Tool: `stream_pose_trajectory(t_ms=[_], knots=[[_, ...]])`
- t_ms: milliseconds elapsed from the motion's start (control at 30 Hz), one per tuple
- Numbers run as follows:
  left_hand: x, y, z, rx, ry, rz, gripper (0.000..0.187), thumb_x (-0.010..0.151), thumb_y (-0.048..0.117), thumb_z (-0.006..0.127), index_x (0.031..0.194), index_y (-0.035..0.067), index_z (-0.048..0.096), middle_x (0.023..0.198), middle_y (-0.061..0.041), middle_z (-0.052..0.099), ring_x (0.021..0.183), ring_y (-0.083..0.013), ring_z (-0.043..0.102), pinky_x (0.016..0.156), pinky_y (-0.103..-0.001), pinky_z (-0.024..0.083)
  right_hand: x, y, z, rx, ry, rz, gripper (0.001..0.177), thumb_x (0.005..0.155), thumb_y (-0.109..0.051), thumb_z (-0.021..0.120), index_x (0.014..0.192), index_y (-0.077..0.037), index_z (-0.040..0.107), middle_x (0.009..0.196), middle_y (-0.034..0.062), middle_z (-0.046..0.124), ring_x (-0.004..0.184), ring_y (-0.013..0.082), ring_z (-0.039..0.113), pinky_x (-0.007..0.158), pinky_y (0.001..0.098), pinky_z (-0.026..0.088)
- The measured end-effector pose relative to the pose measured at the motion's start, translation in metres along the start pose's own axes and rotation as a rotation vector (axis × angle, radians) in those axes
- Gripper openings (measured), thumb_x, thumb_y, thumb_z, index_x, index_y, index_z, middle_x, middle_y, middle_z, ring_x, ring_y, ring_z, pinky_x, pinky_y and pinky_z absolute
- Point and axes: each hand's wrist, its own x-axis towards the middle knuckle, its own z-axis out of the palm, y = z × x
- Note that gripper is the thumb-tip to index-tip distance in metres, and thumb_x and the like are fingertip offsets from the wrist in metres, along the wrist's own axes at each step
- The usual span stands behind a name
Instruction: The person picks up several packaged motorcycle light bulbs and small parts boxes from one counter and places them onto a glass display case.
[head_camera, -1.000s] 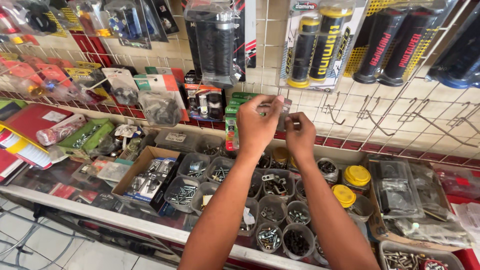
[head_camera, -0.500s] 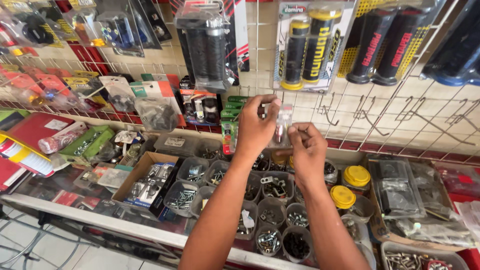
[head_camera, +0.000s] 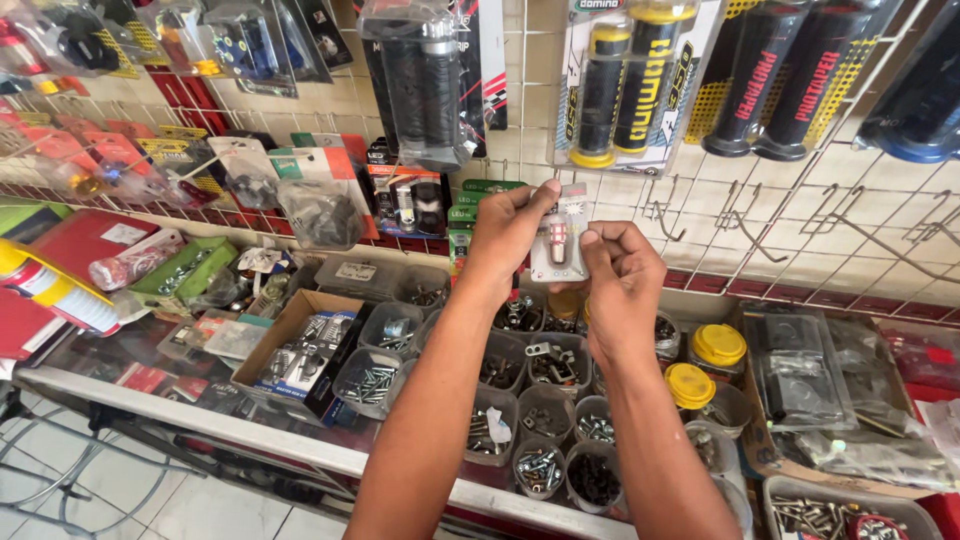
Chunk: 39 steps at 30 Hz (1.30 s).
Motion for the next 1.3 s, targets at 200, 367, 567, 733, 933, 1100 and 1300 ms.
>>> stream_pose_trajectory(t_ms=[200, 367, 567, 733, 933, 1100, 1300], knots=[[-0.012, 0.013, 0.001, 0.005, 0.000, -0.050, 0.041, 0.098, 0.039, 0.068, 0.090, -0.001, 0.075, 0.072, -0.003, 0.067, 0.059, -0.0071, 0.056, 0.051, -0.026, 0.043, -0.006, -0.005, 0.002, -0.004, 0.009, -0.009, 0.008, 0.105, -0.003, 0.057, 0.105, 0.003, 0.062, 0.086, 0.0077, 0.069, 0.069, 0.0123, 0.067, 0.058, 0.0313, 0.063], [-0.033, 0.019, 0.001, 0.042, -0.023, -0.023, 0.044, 0.092, 0.041, 0.070, 0.112, 0.002, 0.066, 0.094, -0.005, 0.073, 0.085, -0.0087, 0.068, 0.072, -0.024, 0.055, -0.017, 0.003, -0.004, -0.012, 0.061, 0.086, 0.009, 0.104, -0.005, 0.057, 0.103, 0.002, 0.062, 0.085, 0.0095, 0.069, 0.066, 0.0146, 0.069, 0.056, 0.0314, 0.062], [-0.079, -0.011, 0.006, 0.188, 0.100, 0.121, 0.040, 0.091, 0.031, 0.074, 0.116, 0.003, 0.061, 0.091, -0.004, 0.071, 0.080, -0.0085, 0.063, 0.068, -0.026, 0.052, -0.041, 0.022, -0.024, 0.044, 0.073, 0.100, 0.008, 0.107, -0.005, 0.060, 0.105, 0.003, 0.063, 0.090, 0.0072, 0.064, 0.075, 0.0121, 0.063, 0.061, 0.0349, 0.065], [-0.119, -0.038, 0.008, 0.192, 0.158, 0.164, 0.028, 0.100, 0.028, 0.069, 0.092, 0.001, 0.066, 0.076, 0.000, 0.067, 0.069, -0.0041, 0.056, 0.061, -0.024, 0.046, -0.061, 0.023, -0.036, -0.016, 0.106, 0.178, 0.010, 0.101, -0.007, 0.059, 0.102, 0.003, 0.063, 0.092, 0.0101, 0.072, 0.075, 0.0146, 0.070, 0.057, 0.0333, 0.063], [-0.144, -0.052, 0.020, 0.298, 0.329, 0.235, 0.027, 0.101, 0.023, 0.068, 0.085, 0.001, 0.063, 0.071, 0.001, 0.063, 0.066, -0.0033, 0.053, 0.058, -0.025, 0.045, -0.093, 0.032, -0.051, 0.015, 0.019, 0.255, 0.018, 0.101, -0.013, 0.059, 0.103, 0.004, 0.065, 0.092, 0.0088, 0.072, 0.072, 0.0134, 0.069, 0.056, 0.0300, 0.059], [-0.167, -0.066, 0.040, 0.273, 0.421, 0.165, 0.031, 0.104, 0.023, 0.063, 0.081, 0.002, 0.059, 0.070, 0.001, 0.060, 0.067, -0.0031, 0.052, 0.057, -0.026, 0.045, -0.112, 0.044, -0.066, 0.112, 0.001, 0.333, 0.021, 0.104, -0.016, 0.058, 0.105, 0.003, 0.064, 0.080, 0.0095, 0.068, 0.057, 0.0142, 0.063, 0.047, 0.0280, 0.051], [-0.206, -0.086, 0.056, 0.253, 0.590, 0.066, 0.029, 0.102, 0.022, 0.062, 0.082, 0.002, 0.059, 0.068, 0.000, 0.062, 0.062, -0.0035, 0.052, 0.053, -0.024, 0.044, -0.134, 0.049, -0.079, 0.179, -0.038, 0.465, 0.020, 0.104, -0.015, 0.056, 0.103, 0.004, 0.064, 0.086, 0.0089, 0.070, 0.062, 0.0111, 0.064, 0.049, 0.0267, 0.050]])
